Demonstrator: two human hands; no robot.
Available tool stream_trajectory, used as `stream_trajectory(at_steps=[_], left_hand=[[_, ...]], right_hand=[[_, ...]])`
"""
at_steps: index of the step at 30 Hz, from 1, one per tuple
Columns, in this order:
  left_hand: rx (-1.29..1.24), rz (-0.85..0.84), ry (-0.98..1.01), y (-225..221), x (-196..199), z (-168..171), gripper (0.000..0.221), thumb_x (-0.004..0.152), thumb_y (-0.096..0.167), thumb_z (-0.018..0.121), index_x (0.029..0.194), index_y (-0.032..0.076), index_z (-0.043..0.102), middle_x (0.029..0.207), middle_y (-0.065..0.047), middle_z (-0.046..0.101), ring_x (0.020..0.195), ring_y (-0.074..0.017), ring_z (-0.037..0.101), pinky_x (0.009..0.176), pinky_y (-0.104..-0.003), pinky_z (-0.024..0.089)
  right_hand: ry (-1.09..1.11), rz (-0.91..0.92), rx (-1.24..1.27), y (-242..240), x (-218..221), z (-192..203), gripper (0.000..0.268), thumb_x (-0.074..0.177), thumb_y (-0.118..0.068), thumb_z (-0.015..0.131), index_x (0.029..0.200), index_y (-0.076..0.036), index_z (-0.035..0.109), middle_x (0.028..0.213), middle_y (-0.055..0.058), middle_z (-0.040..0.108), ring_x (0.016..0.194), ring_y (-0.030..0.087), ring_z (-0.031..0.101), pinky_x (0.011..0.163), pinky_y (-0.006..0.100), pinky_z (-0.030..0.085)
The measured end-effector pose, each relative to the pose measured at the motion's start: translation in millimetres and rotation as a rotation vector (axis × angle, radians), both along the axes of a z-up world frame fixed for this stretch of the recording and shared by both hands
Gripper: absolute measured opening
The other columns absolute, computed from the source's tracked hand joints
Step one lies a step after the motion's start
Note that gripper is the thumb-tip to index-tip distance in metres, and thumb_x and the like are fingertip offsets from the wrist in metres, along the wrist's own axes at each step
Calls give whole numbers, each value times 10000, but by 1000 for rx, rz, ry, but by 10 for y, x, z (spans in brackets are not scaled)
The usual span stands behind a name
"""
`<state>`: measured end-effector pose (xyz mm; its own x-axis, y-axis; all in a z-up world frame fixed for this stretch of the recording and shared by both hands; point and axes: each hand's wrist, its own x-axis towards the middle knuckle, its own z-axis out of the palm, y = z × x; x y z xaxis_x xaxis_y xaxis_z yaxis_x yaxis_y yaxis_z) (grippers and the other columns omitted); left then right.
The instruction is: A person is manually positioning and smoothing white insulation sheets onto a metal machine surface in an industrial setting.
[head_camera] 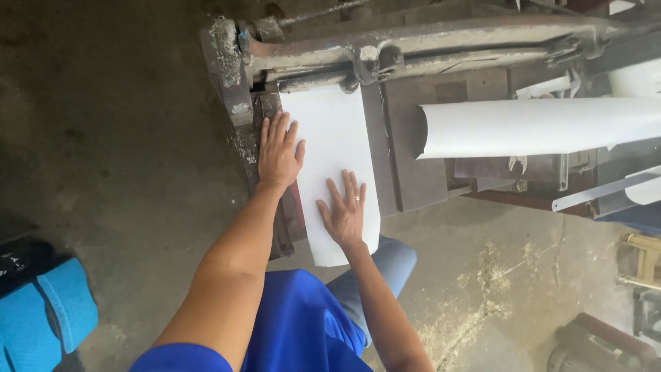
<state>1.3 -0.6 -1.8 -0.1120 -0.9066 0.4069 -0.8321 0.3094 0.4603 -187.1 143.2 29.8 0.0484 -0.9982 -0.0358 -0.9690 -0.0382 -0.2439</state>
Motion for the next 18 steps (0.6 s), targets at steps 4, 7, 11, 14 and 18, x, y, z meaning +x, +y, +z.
stream_trajectory(at_steps=[4, 7, 11, 14, 18], left_hand=[[12, 17, -4, 14, -10, 29, 434, 1006, 278, 749, 1331, -8, 723, 1470, -217, 635, 1482, -373, 549, 1311, -562, 311], [12, 10, 7, 12, -5, 46, 451, 1001, 284, 758, 1336, -14, 715, 1471, -227, 628, 1491, -377, 536, 1313, -561, 303], [7, 12, 2, 6, -2, 49, 454, 1029, 309, 730, 1354, -8, 705, 1468, -218, 629, 1486, -370, 542, 1308, -557, 316], [-8, 16, -4, -11, -8, 29, 458, 1035, 317, 720, 1361, -4, 697, 1465, -217, 632, 1479, -373, 551, 1303, -560, 325], [-11, 19, -13, -7, -6, 17, 456, 1036, 322, 714, 1357, -1, 696, 1466, -216, 633, 1476, -371, 554, 1302, -562, 332]], right_hand=[[35, -22, 37, 127, -2, 84, 603, 1074, -629, 512, 1591, -321, 538, 1748, 77, 317, 1670, 301, 225, 1352, 610, 121], [40, 10, 71, 90, 27, 74, 610, 1082, -631, 502, 1616, -337, 510, 1749, 77, 326, 1671, 299, 222, 1344, 633, 114], [74, 18, 62, -14, 39, 11, 624, 1069, -631, 532, 1626, -353, 500, 1759, 66, 328, 1672, 298, 220, 1344, 637, 103], [91, 26, 56, -133, 51, -1, 621, 1071, -634, 524, 1627, -359, 497, 1761, 59, 326, 1673, 291, 217, 1346, 632, 100], [100, 33, 48, -244, 85, -1, 616, 1077, -627, 524, 1629, -355, 494, 1762, 65, 332, 1673, 294, 222, 1342, 639, 112]])
